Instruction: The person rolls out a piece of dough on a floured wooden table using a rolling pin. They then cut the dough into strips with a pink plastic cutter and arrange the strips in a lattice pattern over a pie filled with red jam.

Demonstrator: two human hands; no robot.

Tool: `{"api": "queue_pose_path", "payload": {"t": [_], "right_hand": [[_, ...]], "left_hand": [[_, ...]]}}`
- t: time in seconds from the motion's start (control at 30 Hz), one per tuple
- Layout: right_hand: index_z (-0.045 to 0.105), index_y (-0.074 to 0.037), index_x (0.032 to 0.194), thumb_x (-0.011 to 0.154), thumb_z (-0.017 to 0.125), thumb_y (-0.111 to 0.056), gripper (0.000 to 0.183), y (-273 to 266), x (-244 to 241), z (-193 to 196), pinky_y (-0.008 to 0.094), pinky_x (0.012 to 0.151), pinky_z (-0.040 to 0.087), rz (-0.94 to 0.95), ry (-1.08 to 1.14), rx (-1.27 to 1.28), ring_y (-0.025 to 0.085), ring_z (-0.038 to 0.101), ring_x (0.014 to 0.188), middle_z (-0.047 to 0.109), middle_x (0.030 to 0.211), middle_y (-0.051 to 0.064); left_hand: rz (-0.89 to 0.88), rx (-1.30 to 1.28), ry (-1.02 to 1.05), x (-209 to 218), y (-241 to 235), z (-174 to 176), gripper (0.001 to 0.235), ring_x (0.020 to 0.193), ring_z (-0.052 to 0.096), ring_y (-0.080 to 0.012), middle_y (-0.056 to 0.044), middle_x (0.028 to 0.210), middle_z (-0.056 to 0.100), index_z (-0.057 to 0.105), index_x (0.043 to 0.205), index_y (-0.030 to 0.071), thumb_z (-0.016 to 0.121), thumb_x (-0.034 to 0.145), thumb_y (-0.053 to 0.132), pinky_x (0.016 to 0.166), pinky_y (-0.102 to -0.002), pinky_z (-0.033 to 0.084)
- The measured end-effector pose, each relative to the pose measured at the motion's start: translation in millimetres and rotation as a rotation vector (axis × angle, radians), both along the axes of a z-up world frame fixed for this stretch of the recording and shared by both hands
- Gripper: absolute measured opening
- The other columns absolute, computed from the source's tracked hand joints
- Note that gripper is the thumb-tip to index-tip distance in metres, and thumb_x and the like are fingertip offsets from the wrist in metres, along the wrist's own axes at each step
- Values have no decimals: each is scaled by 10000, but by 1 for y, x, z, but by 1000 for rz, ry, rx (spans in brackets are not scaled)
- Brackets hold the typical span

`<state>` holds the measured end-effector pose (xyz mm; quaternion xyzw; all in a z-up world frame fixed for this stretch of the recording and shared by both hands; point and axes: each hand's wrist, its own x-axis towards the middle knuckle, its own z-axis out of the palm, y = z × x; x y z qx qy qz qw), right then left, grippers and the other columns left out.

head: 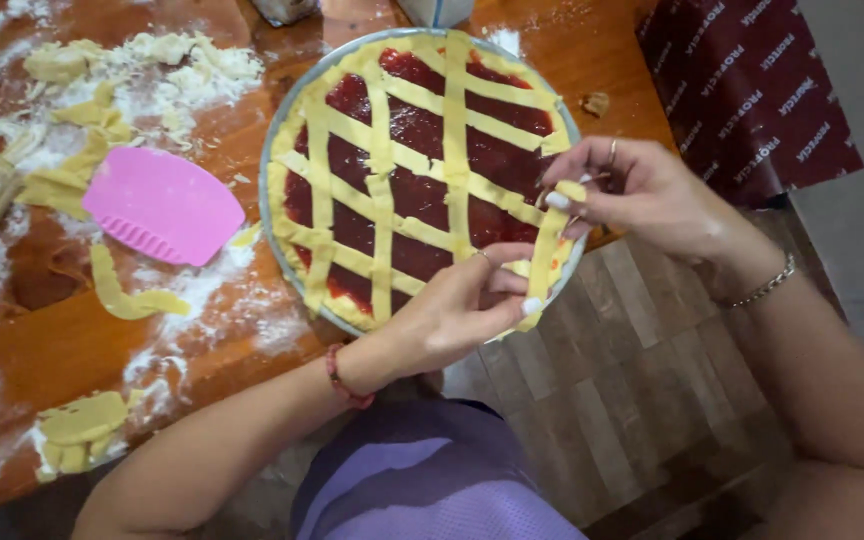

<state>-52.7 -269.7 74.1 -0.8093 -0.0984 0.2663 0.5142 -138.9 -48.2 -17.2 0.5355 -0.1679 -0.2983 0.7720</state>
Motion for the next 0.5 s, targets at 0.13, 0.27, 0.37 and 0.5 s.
{"api": "queue_pose_path", "payload": {"t": [0.13, 0.27, 0.37, 0.5], "right_hand": [[631, 114, 1200, 904, 679, 40, 308, -8, 2, -20, 390, 712, 694, -10, -32, 207, 172, 686, 777, 626, 959, 143], [651, 97, 1181, 890, 672, 55, 295, -21, 20, -40, 387, 690, 691, 78, -48, 181, 214, 730, 717, 648, 893, 168], [657, 90, 1179, 904, 674, 5, 288, -16, 19, -29, 361, 682, 686, 98, -29, 183, 196, 734, 705, 650, 875, 146], [662, 56, 1193, 884, 627, 21, 313, -23, 26, -36, 280, 616, 654, 156, -22, 171, 195, 763, 695, 625, 836, 98]], "left_hand": [[33, 144, 44, 4, -18, -20, 697, 1039, 671, -239, -271, 1226, 669, 384, 1544, 21, 678, 934, 191, 830, -321, 605], [91, 244, -32, 6, -25, -22, 663, 1069, 697, -284, -240, 1214, 698, 402, 1544, 21, 644, 945, 168, 874, -396, 613], [116, 462, -208, 8, -28, -10, 602, 1090, 726, -278, -160, 1198, 744, 478, 1518, 108, 635, 952, 238, 881, -414, 612], [125, 663, -345, 7, -24, 12, 522, 1102, 727, -296, -76, 1175, 773, 575, 1446, 185, 612, 937, 297, 895, -440, 596]]}}
